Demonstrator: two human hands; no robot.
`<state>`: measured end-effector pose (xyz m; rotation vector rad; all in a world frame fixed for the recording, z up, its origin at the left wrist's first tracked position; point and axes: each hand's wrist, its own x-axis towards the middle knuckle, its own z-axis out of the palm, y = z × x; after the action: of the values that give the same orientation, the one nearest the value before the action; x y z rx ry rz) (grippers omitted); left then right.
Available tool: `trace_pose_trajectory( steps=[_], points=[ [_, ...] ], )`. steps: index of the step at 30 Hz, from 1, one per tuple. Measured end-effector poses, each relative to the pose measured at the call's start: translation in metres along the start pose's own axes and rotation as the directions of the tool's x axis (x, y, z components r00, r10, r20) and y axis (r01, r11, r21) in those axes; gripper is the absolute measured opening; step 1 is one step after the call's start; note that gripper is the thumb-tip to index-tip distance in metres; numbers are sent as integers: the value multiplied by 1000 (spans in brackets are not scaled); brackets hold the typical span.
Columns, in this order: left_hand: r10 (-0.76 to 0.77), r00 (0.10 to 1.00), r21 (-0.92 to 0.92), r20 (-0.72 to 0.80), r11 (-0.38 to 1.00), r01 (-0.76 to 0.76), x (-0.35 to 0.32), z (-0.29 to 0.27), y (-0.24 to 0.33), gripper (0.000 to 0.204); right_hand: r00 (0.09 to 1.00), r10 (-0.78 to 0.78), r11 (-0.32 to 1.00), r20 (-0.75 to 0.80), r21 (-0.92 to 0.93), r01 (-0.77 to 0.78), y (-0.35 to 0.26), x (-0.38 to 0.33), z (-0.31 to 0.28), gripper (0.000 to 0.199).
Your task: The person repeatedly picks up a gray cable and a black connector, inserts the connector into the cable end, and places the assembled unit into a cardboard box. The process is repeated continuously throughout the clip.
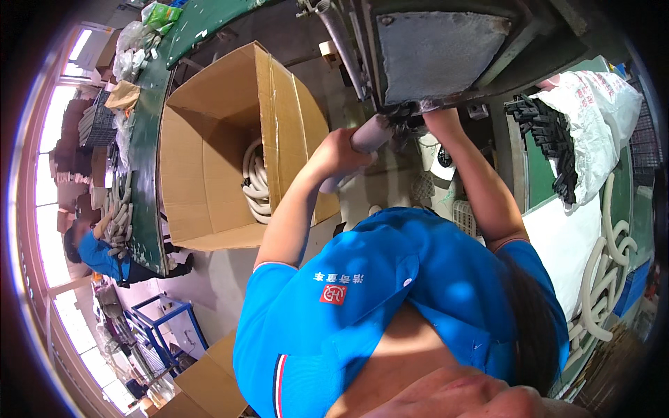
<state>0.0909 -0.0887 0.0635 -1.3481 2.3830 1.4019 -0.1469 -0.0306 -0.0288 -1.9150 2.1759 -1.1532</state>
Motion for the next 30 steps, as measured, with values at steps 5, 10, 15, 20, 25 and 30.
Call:
trace_pose_trajectory(
  steps=[5, 10, 15, 20, 25, 30],
  points=[
    [102, 993, 115, -58, 989, -95, 4, 4, -16, 51, 987, -159, 947, 21, -281, 158, 30, -4, 22, 25],
    [27, 996, -10, 87, 1000, -26, 27, 20, -54, 45, 657, 396, 459, 642, 481, -747, 2, 29, -8, 28],
    [-9, 984, 164, 176, 986, -21, 30, 4, -16, 50, 969, 58, 987, 239, 135, -93, 147, 16, 71, 30],
    [-56, 993, 253, 108, 967, 27, 24, -3, -21, 48, 823, 488, 851, 290, 53, -523, 101, -11, 118, 33],
    [14, 988, 202, 153, 978, -46, 22, -4, -10, 43, 892, 328, 919, 311, -324, -226, 123, -35, 129, 20],
    [44, 995, 191, 93, 980, -61, 30, 5, -31, 42, 842, 428, 857, 327, -443, -264, 107, -18, 120, 18]
  ],
)
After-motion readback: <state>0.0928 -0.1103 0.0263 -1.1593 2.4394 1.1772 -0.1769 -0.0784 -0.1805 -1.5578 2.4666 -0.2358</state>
